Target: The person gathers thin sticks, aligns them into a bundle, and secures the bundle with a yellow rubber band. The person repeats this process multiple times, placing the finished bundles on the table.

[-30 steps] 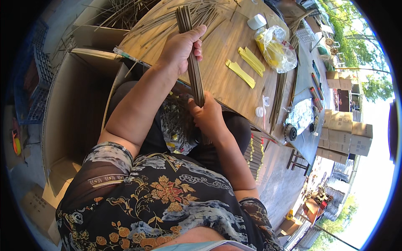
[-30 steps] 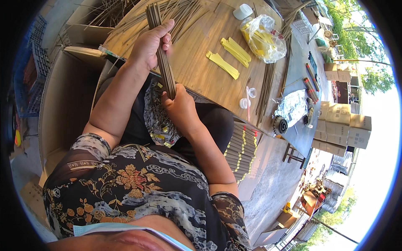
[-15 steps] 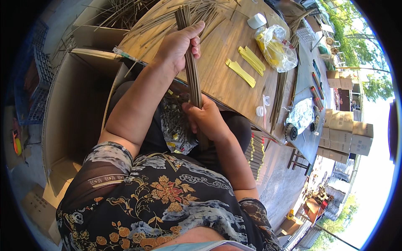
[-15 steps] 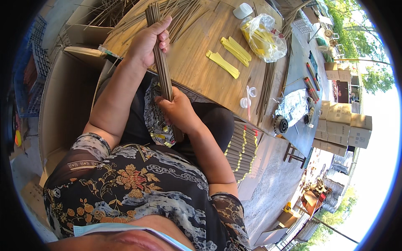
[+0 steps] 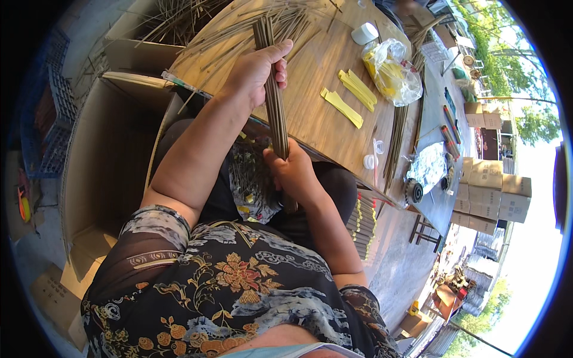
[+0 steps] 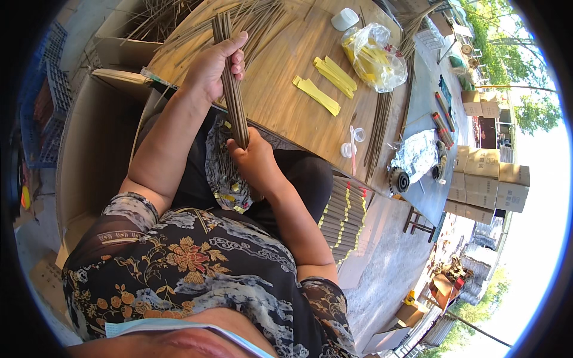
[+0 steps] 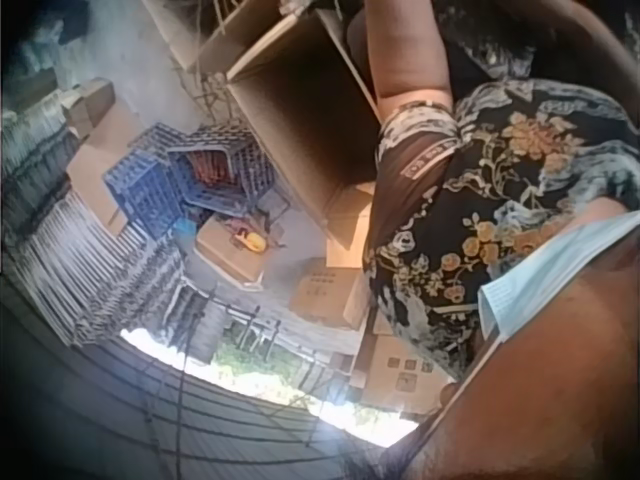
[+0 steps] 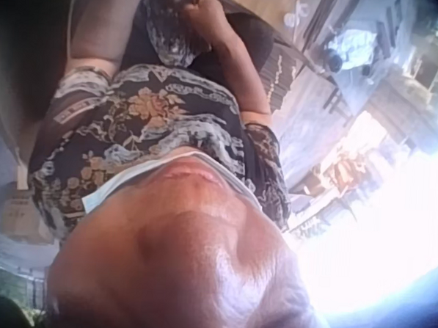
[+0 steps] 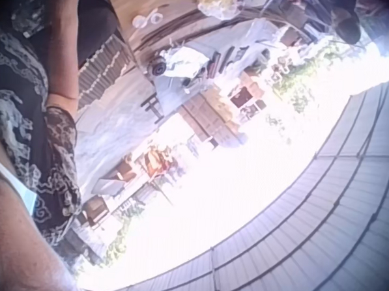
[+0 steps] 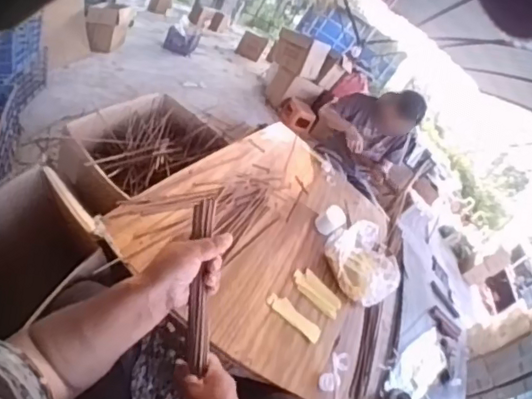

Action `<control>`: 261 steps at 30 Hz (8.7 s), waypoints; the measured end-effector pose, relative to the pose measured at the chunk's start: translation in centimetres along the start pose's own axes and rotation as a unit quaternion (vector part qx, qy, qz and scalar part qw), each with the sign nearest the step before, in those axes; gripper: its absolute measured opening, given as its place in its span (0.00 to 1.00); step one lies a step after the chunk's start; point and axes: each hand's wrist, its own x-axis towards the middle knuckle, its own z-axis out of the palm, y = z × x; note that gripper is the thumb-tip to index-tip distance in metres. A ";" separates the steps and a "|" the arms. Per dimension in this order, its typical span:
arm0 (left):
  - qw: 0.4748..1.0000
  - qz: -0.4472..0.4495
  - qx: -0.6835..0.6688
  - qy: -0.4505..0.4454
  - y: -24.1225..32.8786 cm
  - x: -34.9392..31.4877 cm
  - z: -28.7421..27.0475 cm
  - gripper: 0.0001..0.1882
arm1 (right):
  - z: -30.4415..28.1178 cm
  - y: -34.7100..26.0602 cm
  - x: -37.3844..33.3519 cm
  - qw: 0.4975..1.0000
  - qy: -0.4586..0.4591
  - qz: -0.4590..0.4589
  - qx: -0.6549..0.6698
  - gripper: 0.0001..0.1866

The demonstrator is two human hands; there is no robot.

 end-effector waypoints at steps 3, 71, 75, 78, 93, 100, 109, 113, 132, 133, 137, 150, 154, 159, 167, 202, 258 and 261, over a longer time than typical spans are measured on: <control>0.980 -0.024 -0.130 -0.148 1.0 1.0 -1.4 0.11 | -2.1 -0.9 -1.2 0.864 -0.300 0.119 0.387 0.10; 0.980 0.020 -0.085 -0.178 1.9 0.4 -1.4 0.11 | -0.9 -0.2 -1.7 0.945 -0.191 0.072 0.254 0.11; 0.995 0.071 0.027 0.059 1.0 0.0 0.0 0.12 | 0.0 2.7 0.2 0.938 0.145 -0.214 -0.232 0.11; 0.985 0.009 -0.093 -0.146 1.7 0.8 -1.6 0.12 | -0.9 -1.0 -1.8 0.968 -0.168 0.038 0.181 0.11; 0.985 0.073 -0.079 -0.137 3.0 1.6 -2.9 0.13 | -1.2 -1.0 -2.3 0.982 -0.142 0.062 0.108 0.09; 0.993 0.094 -0.003 -0.068 1.0 0.6 -0.6 0.12 | -1.2 -0.4 -0.3 0.949 0.128 -0.102 -0.270 0.12; 0.984 -0.022 -0.033 -0.176 -0.7 -1.4 0.6 0.13 | -2.2 -1.9 1.2 0.990 -0.059 -0.110 0.058 0.13; 0.972 -0.066 -0.070 -0.216 -0.6 -1.7 0.9 0.11 | -2.1 -3.4 1.0 0.922 -0.208 0.016 0.325 0.10; 0.996 -0.010 -0.012 -0.083 -0.2 -0.8 0.2 0.12 | -1.1 -1.5 1.4 0.995 -0.069 -0.052 0.040 0.10; 0.991 -0.023 -0.039 -0.127 -0.2 -0.9 0.3 0.12 | -1.6 -2.2 1.1 0.982 -0.141 -0.030 0.120 0.10; 0.960 -0.046 -0.106 -0.254 -0.5 -1.3 0.6 0.12 | -1.8 -2.7 1.1 0.916 -0.248 0.020 0.314 0.11; 0.977 -0.065 -0.072 -0.189 -0.2 -1.2 0.3 0.11 | -1.0 -2.8 0.8 0.965 -0.146 -0.004 0.220 0.11; 0.999 -0.023 0.033 -0.017 -0.7 -1.6 1.1 0.12 | 0.0 -0.8 2.3 0.996 0.030 -0.078 -0.031 0.11; 0.974 -0.048 -0.087 -0.203 0.0 -1.2 0.4 0.13 | -1.4 -2.6 0.7 0.948 -0.189 0.006 0.255 0.11; 0.998 -0.032 -0.001 -0.062 -0.5 -1.3 0.8 0.12 | -0.4 -2.3 1.3 0.998 -0.026 -0.032 0.045 0.11; 0.999 0.004 -0.011 -0.045 0.4 -1.5 1.6 0.15 | -0.9 -2.4 1.1 0.999 -0.036 -0.023 0.031 0.11; 0.968 -0.014 -0.109 -0.225 0.7 -1.3 0.2 0.14 | -1.7 -3.4 0.6 0.970 -0.167 0.019 0.176 0.10; 0.979 0.000 -0.093 -0.181 0.5 -1.4 0.5 0.14 | -1.5 -3.6 0.6 0.987 -0.117 0.002 0.113 0.09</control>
